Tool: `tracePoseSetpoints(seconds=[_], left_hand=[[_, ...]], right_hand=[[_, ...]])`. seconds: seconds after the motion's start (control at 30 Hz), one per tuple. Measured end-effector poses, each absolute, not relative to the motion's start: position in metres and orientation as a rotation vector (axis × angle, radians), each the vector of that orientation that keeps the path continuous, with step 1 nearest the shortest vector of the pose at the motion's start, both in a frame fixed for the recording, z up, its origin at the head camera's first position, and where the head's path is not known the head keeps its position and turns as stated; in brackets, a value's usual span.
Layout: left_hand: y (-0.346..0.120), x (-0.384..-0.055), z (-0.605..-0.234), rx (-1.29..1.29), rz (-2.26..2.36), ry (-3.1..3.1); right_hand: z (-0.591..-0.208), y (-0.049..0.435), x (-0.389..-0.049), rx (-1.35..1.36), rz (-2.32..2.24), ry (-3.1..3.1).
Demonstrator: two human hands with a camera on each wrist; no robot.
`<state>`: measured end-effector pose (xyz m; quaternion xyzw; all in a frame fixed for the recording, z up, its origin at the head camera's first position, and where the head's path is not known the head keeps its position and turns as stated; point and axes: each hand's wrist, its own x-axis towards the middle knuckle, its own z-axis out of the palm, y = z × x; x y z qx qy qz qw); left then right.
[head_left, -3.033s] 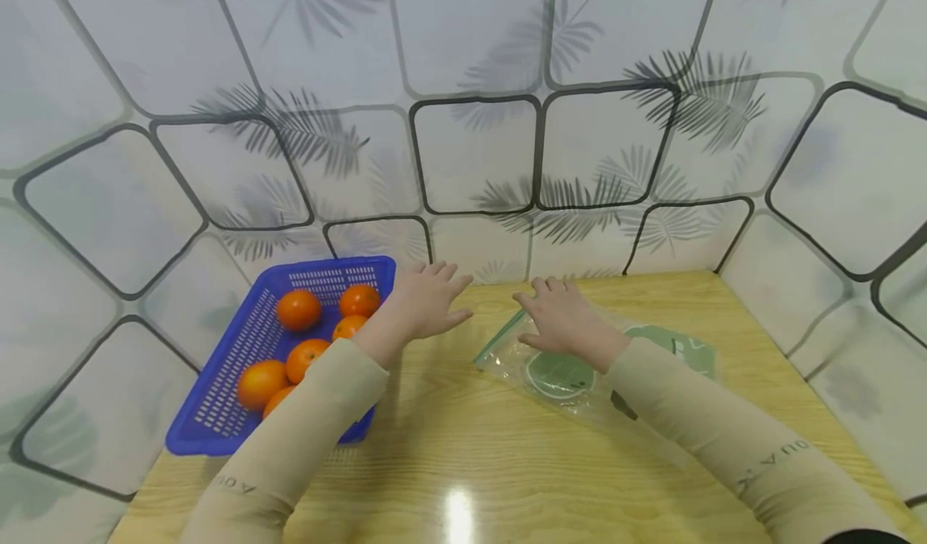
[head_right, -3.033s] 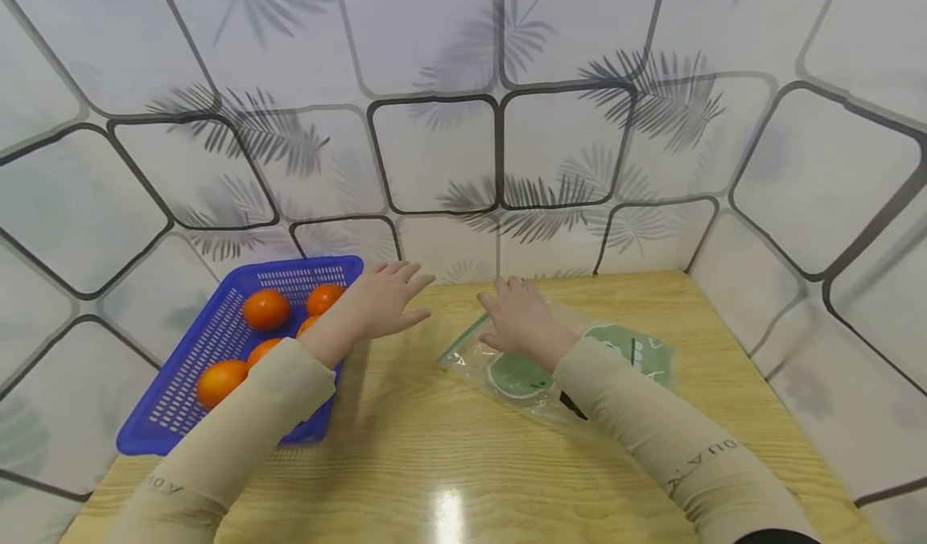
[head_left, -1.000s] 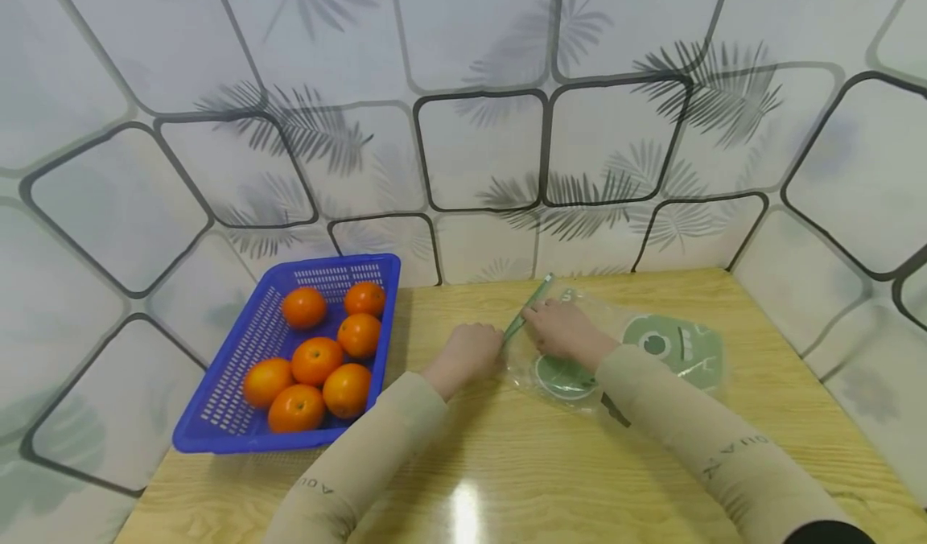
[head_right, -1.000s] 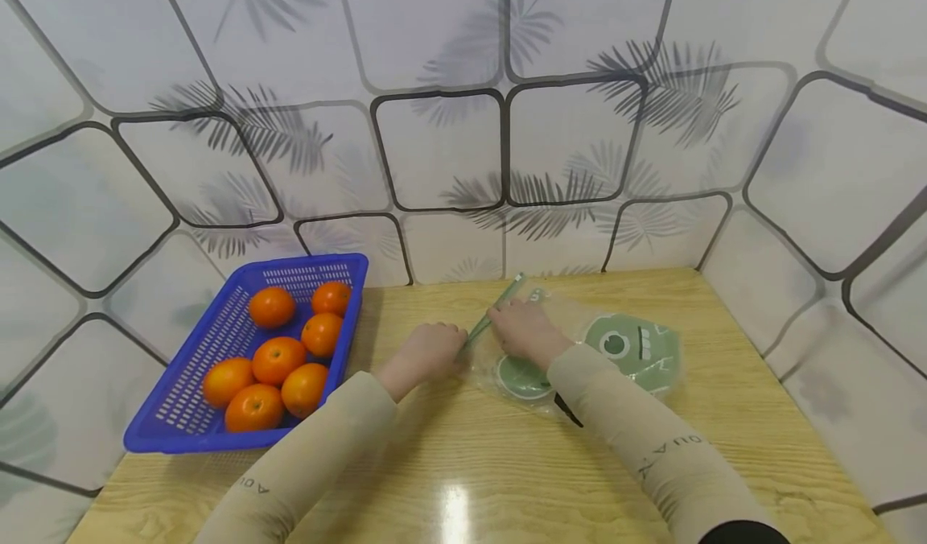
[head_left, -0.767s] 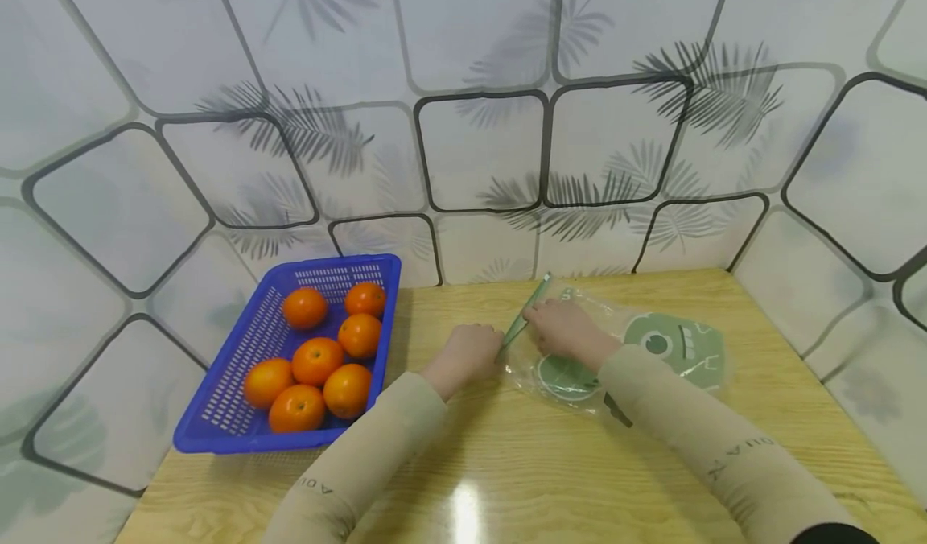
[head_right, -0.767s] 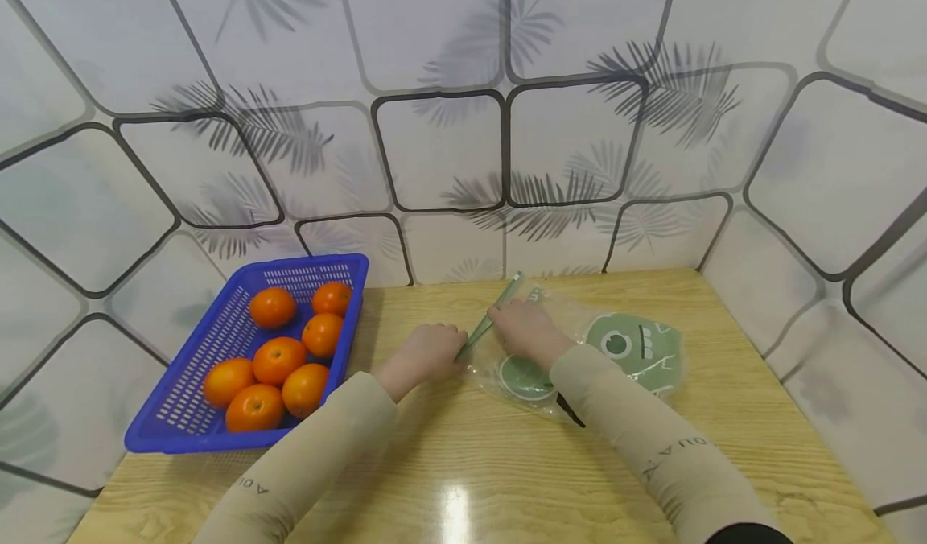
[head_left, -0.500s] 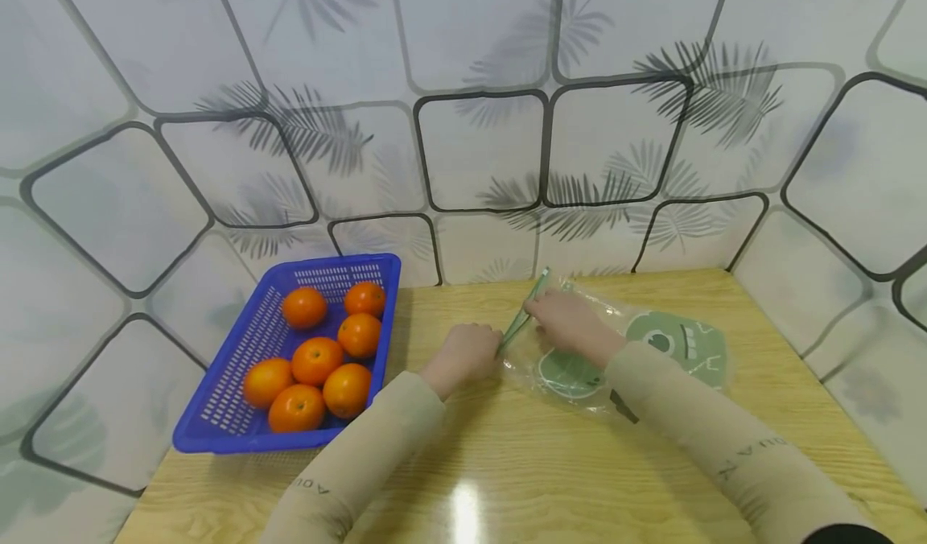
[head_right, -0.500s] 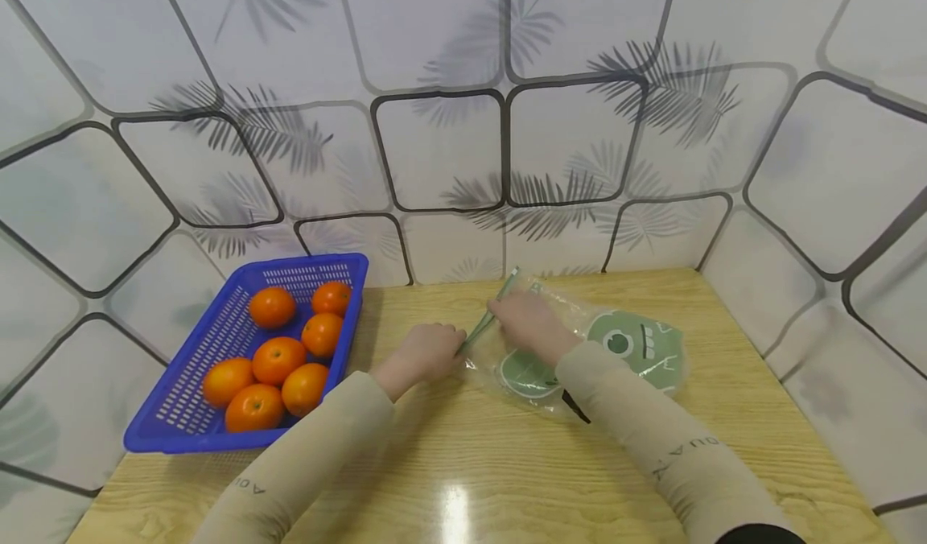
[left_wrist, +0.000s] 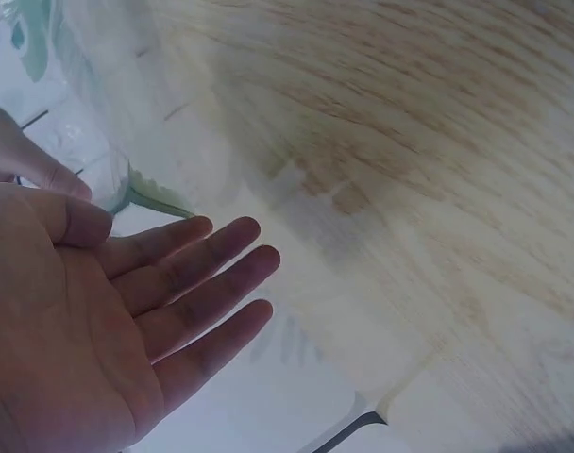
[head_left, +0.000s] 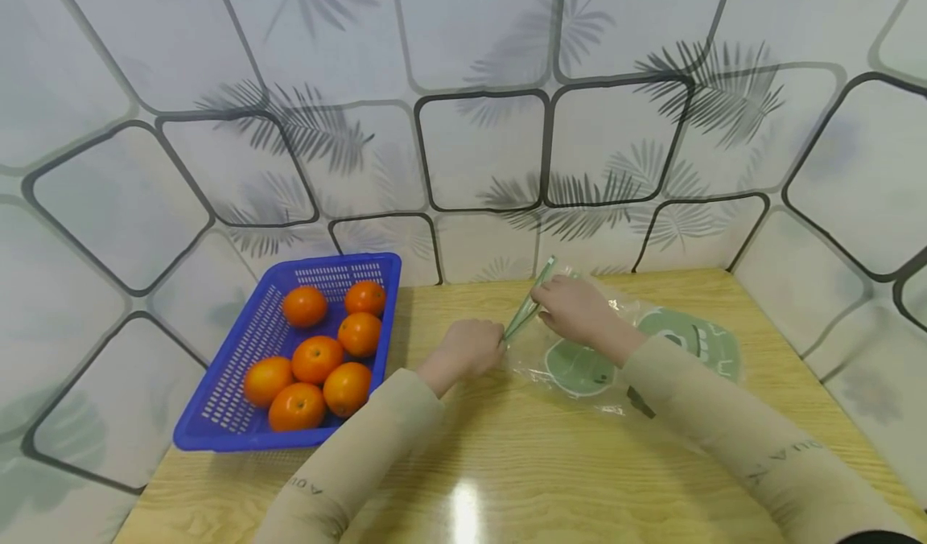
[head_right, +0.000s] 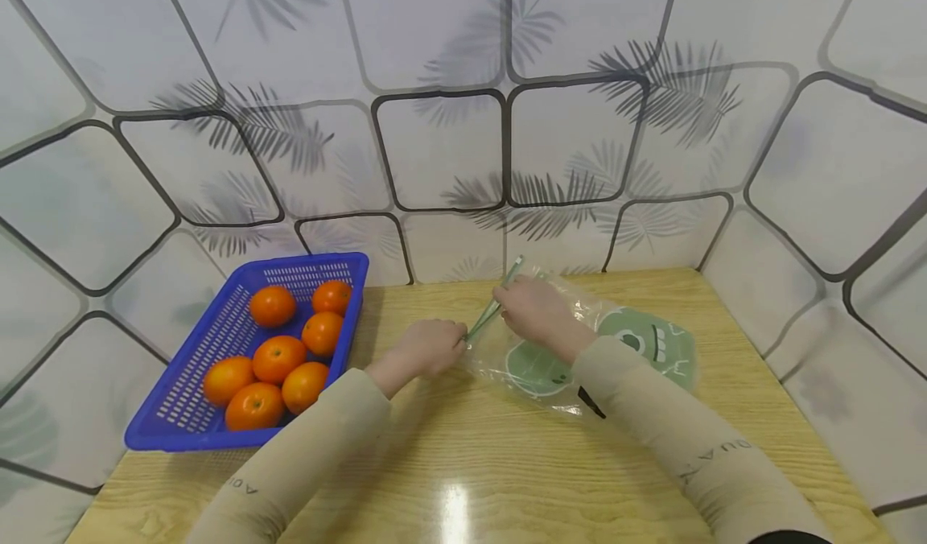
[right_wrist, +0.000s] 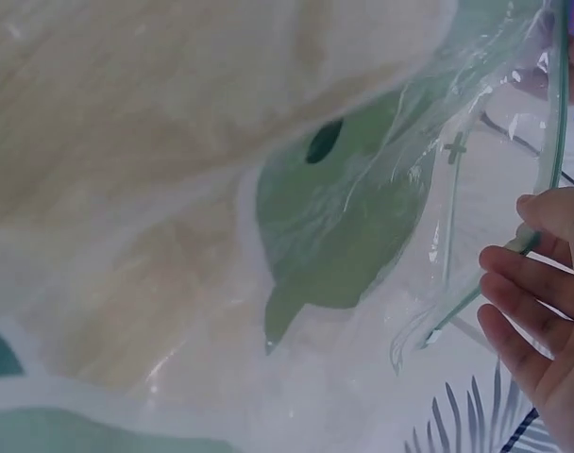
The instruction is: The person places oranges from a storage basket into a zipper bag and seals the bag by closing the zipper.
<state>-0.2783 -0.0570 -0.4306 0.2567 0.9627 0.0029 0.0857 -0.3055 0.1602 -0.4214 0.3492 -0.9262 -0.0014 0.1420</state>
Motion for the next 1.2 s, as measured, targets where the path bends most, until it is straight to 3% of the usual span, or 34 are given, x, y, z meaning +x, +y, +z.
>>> tracePoseSetpoints(seconds=[1.2], left_hand=[[-0.07,-0.284,-0.394,0.675,0.283,2.862]], right_hand=[[-0.392,0.166,-0.275,1.199,0.339,-2.505]])
